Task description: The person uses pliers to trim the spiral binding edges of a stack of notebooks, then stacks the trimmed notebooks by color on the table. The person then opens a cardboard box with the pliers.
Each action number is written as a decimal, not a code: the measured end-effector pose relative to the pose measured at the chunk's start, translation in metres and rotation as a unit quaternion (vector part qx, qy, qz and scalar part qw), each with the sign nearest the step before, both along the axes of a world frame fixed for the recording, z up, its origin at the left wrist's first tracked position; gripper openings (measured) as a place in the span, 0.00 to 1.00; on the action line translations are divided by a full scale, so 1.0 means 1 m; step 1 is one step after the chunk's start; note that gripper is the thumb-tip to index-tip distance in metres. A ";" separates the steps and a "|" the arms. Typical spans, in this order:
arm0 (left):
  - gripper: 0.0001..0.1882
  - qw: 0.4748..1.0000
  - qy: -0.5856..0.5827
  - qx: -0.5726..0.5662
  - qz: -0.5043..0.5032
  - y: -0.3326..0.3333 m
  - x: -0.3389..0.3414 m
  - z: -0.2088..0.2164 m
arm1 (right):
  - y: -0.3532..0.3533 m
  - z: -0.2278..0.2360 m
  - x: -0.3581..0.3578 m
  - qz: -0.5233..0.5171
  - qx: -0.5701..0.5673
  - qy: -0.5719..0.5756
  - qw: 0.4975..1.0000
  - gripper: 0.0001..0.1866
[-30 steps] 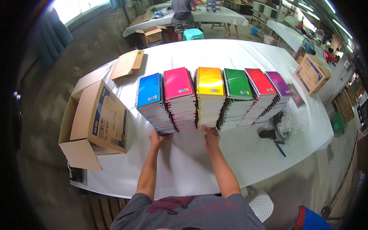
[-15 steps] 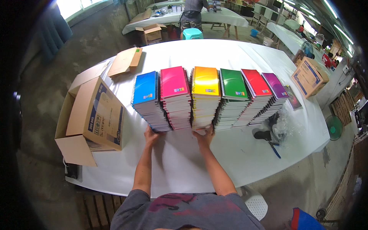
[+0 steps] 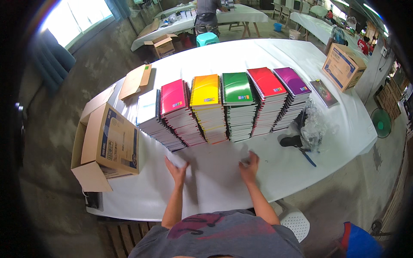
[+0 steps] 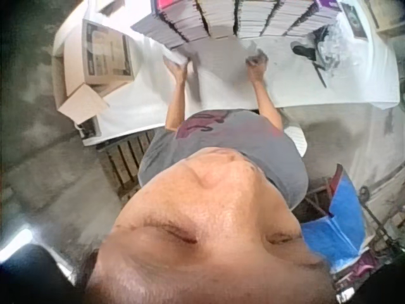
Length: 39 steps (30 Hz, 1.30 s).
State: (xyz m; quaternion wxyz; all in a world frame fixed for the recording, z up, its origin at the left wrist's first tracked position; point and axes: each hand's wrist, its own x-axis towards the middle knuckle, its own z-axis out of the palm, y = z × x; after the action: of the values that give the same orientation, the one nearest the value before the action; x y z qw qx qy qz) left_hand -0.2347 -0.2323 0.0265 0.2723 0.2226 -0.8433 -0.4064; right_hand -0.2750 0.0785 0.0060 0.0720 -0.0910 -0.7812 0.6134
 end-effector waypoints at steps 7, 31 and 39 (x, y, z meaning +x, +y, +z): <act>0.58 0.990 -0.046 -0.010 -0.135 0.118 0.038 0.017 | 0.072 0.060 -0.012 -0.079 0.156 0.084 0.981 0.48; 0.56 0.975 -0.213 -0.060 -0.034 0.234 -0.083 0.024 | 0.136 0.035 -0.150 -0.090 0.228 0.086 0.966 0.78; 0.55 0.973 -0.220 -0.064 -0.042 0.234 -0.075 0.027 | 0.156 0.043 -0.146 -0.032 0.190 0.040 0.980 0.75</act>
State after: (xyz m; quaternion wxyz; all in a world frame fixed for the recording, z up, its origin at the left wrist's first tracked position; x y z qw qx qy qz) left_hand -0.3100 0.0019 0.0540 0.0768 0.2529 -0.9154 -0.3037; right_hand -0.4214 0.2348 0.0489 0.1386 -0.0761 -0.8768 0.4541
